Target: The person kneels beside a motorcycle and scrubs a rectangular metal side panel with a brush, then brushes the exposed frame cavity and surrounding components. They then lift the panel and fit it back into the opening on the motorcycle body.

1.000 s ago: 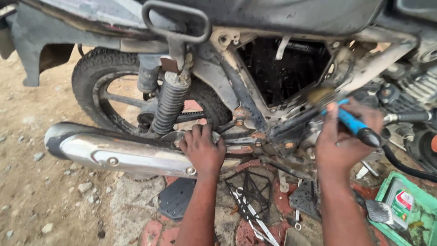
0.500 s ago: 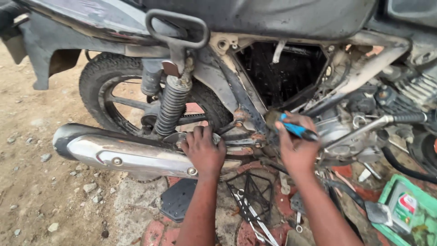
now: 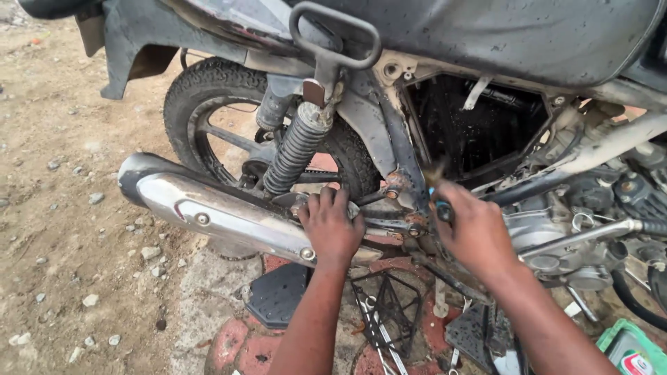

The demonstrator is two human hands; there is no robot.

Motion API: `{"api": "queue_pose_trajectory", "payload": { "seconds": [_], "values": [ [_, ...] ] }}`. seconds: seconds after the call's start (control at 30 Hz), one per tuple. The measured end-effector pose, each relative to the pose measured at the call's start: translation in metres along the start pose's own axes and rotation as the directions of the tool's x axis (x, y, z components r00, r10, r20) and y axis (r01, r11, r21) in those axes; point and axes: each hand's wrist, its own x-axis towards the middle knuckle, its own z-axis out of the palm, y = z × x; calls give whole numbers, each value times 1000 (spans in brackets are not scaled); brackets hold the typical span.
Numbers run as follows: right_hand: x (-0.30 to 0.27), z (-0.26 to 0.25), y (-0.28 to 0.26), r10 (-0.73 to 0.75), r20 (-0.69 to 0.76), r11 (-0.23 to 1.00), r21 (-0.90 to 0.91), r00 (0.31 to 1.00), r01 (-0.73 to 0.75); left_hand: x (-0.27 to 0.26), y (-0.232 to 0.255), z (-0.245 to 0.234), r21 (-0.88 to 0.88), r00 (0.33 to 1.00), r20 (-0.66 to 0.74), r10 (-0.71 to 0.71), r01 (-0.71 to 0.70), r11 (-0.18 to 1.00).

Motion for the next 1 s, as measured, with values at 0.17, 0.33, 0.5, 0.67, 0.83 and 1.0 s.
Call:
{"api": "queue_pose_trajectory", "payload": {
  "seconds": [0.17, 0.33, 0.5, 0.67, 0.83, 1.0],
  "values": [
    [39, -32, -19, 27, -80, 925, 380, 996, 5, -1, 3, -1, 19, 1000, 9, -2, 2, 1000],
    [35, -27, -2, -244, -201, 929, 233, 949, 288, -4, 4, -1, -2, 1000, 29, -13, 13, 1000],
    [-9, -37, 14, -143, 142, 975, 190, 980, 115, 0, 3, -3, 7, 1000, 17, -14, 14, 1000],
    [13, -52, -2, 73, 39, 909, 408, 997, -83, 0, -1, 1, 9, 1000, 3, -8, 8, 1000],
    [56, -44, -15, -128, -118, 949, 274, 985, 157, -2, 3, 2, -7, 1000, -20, -10, 9, 1000],
    [46, -32, -17, -348, -162, 928, 81, 923, 364, -4, 1, 2, -18, 1000, -23, -9, 8, 1000]
  ]
}}
